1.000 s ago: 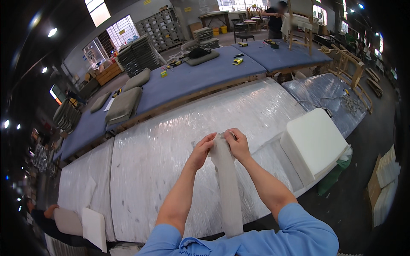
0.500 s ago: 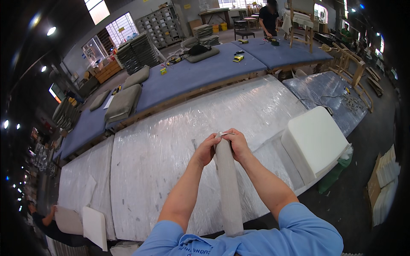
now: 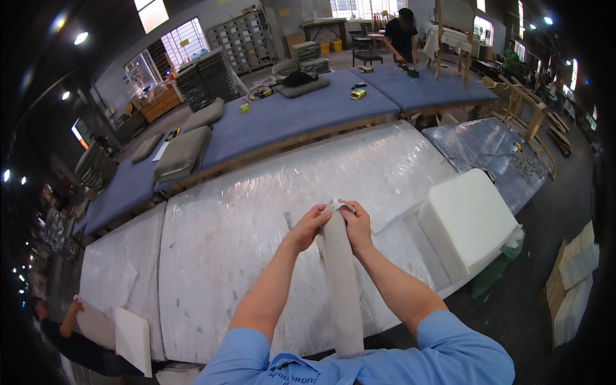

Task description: The person repeatedly picks up foam pieces and inserts them into fabric covers by hand, then places the covered items on a nearby table. The process is repeated multiple times with similar foam pieces.

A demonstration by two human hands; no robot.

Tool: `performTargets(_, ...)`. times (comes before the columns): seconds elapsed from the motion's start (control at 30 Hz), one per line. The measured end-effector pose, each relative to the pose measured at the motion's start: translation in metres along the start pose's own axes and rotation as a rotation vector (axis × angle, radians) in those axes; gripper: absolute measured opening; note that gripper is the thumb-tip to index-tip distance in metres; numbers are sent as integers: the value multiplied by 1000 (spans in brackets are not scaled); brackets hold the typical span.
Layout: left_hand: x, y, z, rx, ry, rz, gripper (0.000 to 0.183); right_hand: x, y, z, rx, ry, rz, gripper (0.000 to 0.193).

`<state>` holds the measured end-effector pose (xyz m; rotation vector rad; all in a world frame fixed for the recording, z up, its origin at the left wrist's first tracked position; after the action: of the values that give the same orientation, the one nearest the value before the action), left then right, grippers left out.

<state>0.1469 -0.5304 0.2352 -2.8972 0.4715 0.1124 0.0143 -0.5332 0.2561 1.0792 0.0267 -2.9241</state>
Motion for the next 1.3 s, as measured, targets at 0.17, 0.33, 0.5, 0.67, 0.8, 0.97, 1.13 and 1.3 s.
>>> performTargets(0.17, 18, 6, 4, 63, 27, 32, 53, 11, -13, 37, 473, -467, -74, 19)
performTargets(0.33, 40, 4, 4, 58, 90, 19, 52, -4, -3, 43, 488, -494, -40, 24)
performTargets(0.5, 21, 1, 7, 129, 106, 93, 52, -6, 26, 43, 337, -563, 0, 31)
performTargets(0.67, 26, -6, -7, 90, 227, 67, 39, -16, 33, 36, 222, -689, 76, 36)
performTargets(0.8, 24, -3, -37, -181, 238, -78, 28, -13, 40, 55, 351, -599, -30, 39)
performTargets(0.97, 15, -5, -38, -366, 118, -276, 24, -13, 31, 64, 479, -640, -148, 40)
performTargets(1.13, -8, 19, -2, -48, -128, -122, 46, -22, 26, 66, 516, -680, -180, 43)
performTargets(1.3, -3, 20, 1, 23, -27, -145, 54, -28, 30, 71, 489, -792, -195, 51)
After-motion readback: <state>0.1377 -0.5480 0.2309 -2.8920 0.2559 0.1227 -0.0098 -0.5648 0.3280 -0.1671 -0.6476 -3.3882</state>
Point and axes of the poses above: each hand's wrist, its own y-axis towards the middle knuckle, its own x-axis out of the back of the hand, z = x × y, the point moved 10 cm from there along y, towards the middle knuckle, and after that the axes turned 8 degrees about y, right-handed, at the moved point
